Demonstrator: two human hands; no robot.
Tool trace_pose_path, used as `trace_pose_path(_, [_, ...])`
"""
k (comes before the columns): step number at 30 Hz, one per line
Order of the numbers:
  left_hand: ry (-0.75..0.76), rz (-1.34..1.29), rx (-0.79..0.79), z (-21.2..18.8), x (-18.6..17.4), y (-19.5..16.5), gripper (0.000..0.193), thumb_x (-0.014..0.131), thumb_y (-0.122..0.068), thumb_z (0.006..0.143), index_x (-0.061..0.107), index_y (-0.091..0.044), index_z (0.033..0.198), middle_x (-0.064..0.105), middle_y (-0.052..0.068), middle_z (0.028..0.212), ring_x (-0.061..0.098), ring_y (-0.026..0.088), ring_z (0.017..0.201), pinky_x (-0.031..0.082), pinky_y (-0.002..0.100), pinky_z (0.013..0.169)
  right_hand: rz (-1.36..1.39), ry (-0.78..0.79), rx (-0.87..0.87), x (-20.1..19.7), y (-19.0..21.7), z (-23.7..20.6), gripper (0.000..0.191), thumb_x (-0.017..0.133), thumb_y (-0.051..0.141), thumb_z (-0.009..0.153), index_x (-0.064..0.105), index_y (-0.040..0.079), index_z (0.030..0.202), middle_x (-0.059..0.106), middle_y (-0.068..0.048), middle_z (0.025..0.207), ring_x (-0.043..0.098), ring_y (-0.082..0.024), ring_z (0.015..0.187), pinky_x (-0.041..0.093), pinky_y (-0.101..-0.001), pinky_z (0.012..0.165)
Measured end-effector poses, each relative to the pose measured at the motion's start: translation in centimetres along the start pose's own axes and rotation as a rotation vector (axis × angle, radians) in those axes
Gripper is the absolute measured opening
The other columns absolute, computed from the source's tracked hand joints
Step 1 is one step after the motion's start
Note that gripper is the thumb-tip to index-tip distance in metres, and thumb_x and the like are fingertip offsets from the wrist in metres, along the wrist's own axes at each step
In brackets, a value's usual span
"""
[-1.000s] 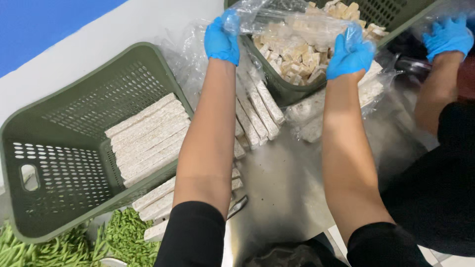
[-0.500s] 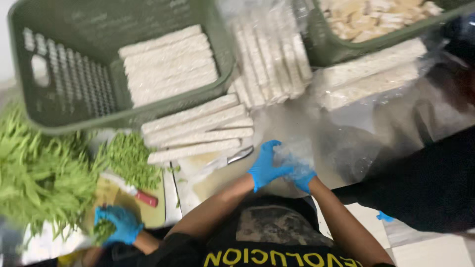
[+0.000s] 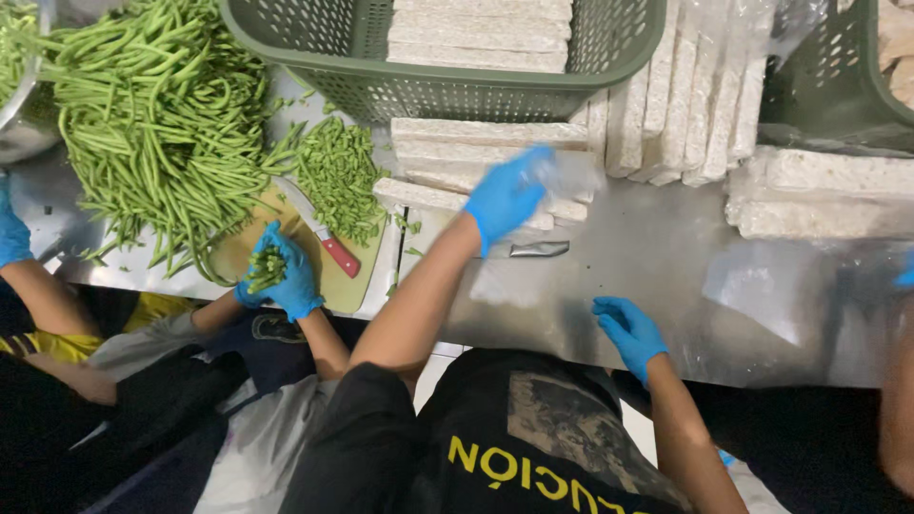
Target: The person cuts rectangular white food blocks into smaller pieces using a knife on a cutting board. The cut pieces are placed into a green basket. Another person chops green beans nearby.
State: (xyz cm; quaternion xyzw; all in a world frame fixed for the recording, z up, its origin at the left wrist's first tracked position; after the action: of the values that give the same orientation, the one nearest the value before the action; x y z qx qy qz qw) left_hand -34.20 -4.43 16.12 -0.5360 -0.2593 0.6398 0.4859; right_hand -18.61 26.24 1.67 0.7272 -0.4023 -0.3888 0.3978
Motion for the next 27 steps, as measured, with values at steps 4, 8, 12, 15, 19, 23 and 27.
trace_pose_path(4, [-0.527, 0.290, 0.076, 7.5, -17.9, -6.4, 0.030, 0.056, -0.037, 0.102, 0.069, -0.009, 0.102, 0.073, 0.013, 0.073, 0.075, 0.032, 0.072, 0.058, 0.042, 0.071, -0.031, 0.046, 0.100, 1.2, -3.5, -0.5, 0.036, 0.060, 0.020, 0.099, 0.064, 0.005, 0.132, 0.072, -0.012, 0.124, 0.068, -0.021, 0.112, 0.052, -0.0353, 0.100])
trace_pose_path(8, [-0.478, 0.441, -0.062, 10.0, -20.4, -7.6, 0.035, 0.061, -0.041, 0.098, 0.071, -0.008, 0.093, 0.071, 0.018, 0.079, 0.072, 0.036, 0.075, 0.055, 0.046, 0.071, -0.094, 0.075, 0.093, 3.2, -4.6, -2.2, 0.036, 0.063, 0.020, 0.098, 0.064, 0.006, 0.131, 0.072, -0.012, 0.126, 0.068, -0.020, 0.116, 0.052, -0.0339, 0.101])
trace_pose_path(12, [-0.179, 0.224, 0.066, 7.4, -6.4, -8.6, 0.053, 0.066, -0.033, 0.088, 0.056, -0.008, 0.134, 0.067, 0.023, 0.123, 0.067, 0.043, 0.110, 0.054, 0.048, 0.094, 0.144, -0.081, 0.010, 2.9, -1.0, -2.3, 0.056, 0.065, 0.017, 0.093, 0.051, 0.010, 0.148, 0.069, -0.015, 0.124, 0.068, -0.023, 0.105, 0.053, -0.0346, 0.092])
trace_pose_path(15, [0.253, 0.272, 0.273, 1.6, 8.4, -10.2, 0.062, 0.069, -0.027, 0.085, 0.047, -0.003, 0.139, 0.049, 0.031, 0.140, 0.052, 0.048, 0.125, 0.044, 0.052, 0.103, 0.376, -0.282, -0.166, -0.5, 3.6, -0.2, 0.083, 0.067, 0.016, 0.084, 0.023, 0.020, 0.155, 0.059, -0.004, 0.133, 0.068, -0.020, 0.097, 0.058, -0.0322, 0.080])
trace_pose_path(19, [0.683, 0.073, 0.024, -5.2, 16.9, -6.1, 0.066, 0.077, -0.032, 0.091, 0.046, -0.013, 0.146, 0.052, 0.021, 0.145, 0.051, 0.039, 0.135, 0.044, 0.046, 0.112, 0.164, -0.240, -0.104, -3.1, 6.1, 5.4, 0.056, 0.067, 0.011, 0.092, 0.048, 0.007, 0.144, 0.068, -0.007, 0.118, 0.067, -0.015, 0.097, 0.056, -0.0290, 0.083])
trace_pose_path(23, [0.385, -0.619, -0.285, -9.0, 13.8, -1.1, 0.092, 0.076, -0.027, 0.085, 0.022, -0.014, 0.158, 0.039, 0.015, 0.153, 0.045, 0.027, 0.138, 0.046, 0.043, 0.107, 0.029, -0.142, -0.032, -5.5, 6.7, 11.5, 0.029, 0.067, 0.004, 0.092, 0.072, 0.000, 0.120, 0.067, -0.009, 0.089, 0.062, -0.016, 0.074, 0.054, -0.0324, 0.067])
trace_pose_path(27, [-0.025, -0.207, -0.377, -11.2, 8.6, 5.2, 0.069, 0.073, -0.023, 0.092, 0.040, -0.009, 0.152, 0.052, 0.019, 0.147, 0.054, 0.036, 0.136, 0.046, 0.043, 0.113, 0.253, -0.545, -0.418, -13.3, 13.9, 18.4, 0.036, 0.055, -0.005, 0.094, 0.068, 0.003, 0.126, 0.069, -0.003, 0.107, 0.067, -0.014, 0.092, 0.057, -0.0287, 0.077])
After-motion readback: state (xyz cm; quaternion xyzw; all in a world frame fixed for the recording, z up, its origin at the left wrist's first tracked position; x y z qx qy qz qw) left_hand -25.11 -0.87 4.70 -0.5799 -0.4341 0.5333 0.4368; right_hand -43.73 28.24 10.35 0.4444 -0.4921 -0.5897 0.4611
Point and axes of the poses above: each hand's wrist, its own z-axis towards the middle knuckle, its own x-axis out of the palm, y = z × x, the point moved 8 cm from there along z, towards the middle knuckle
